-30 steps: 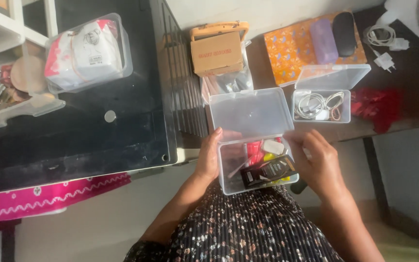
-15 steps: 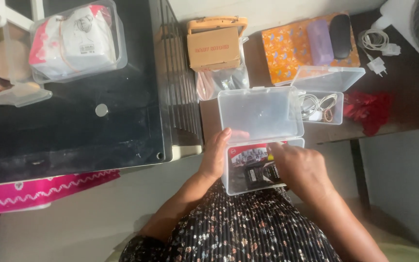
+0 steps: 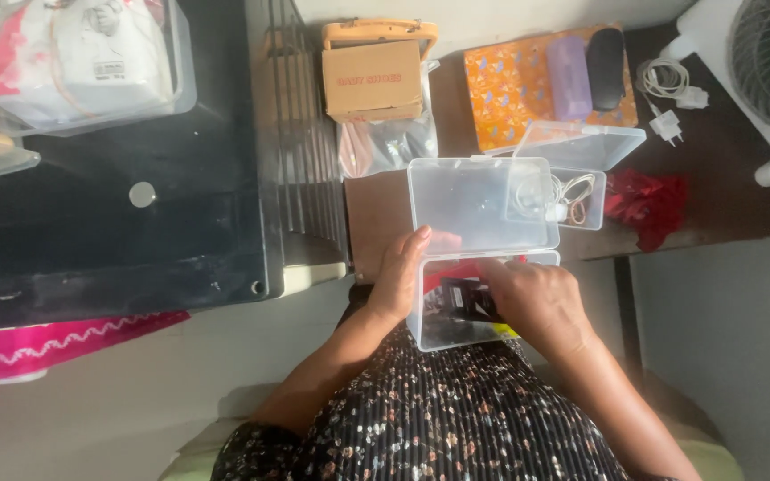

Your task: Organizing small personal items and accessories into clear plastic containers on a dresser.

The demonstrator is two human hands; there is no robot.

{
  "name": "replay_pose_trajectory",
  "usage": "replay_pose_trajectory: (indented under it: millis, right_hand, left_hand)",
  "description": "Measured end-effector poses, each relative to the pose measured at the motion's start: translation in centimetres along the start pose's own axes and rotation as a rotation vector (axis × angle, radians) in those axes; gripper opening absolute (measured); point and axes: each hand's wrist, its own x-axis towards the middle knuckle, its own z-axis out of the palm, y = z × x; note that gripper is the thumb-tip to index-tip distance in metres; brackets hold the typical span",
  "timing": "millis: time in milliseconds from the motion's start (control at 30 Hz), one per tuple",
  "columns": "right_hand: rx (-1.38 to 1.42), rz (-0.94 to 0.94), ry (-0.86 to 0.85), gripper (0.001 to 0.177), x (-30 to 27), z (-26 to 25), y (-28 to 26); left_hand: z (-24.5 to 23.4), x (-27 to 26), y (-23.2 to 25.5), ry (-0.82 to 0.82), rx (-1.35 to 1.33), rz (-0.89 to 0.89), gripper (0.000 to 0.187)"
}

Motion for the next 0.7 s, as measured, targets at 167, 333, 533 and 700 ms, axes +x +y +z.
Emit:
replay_pose_trajectory:
  millis: [167, 333, 533, 700]
  right_hand:
    - [-0.006, -0.025, 0.085, 0.005, -0.1, 0.3, 0.8]
    - [-0.014, 0.105, 0.160, 0.024, 0.4, 0.6, -0.6]
    - [0.088, 0.019, 0.255, 0.013, 1.4, 1.9, -0.6]
    - [0.241, -0.021, 0.230, 0.010, 1.4, 1.9, -0.7]
  left_hand:
    - [1.2, 0.8, -0.1, -0.021, 0.016, 0.002, 0.055]
    - [2.3, 1.3, -0.1, -0.003, 0.127, 0.029, 0.058]
    - [2.0, 1.2, 0.4, 0.021, 0.162, 0.083, 0.058]
    - [1.2, 1.0, 0.1, 0.068, 0.073, 0.063, 0.056]
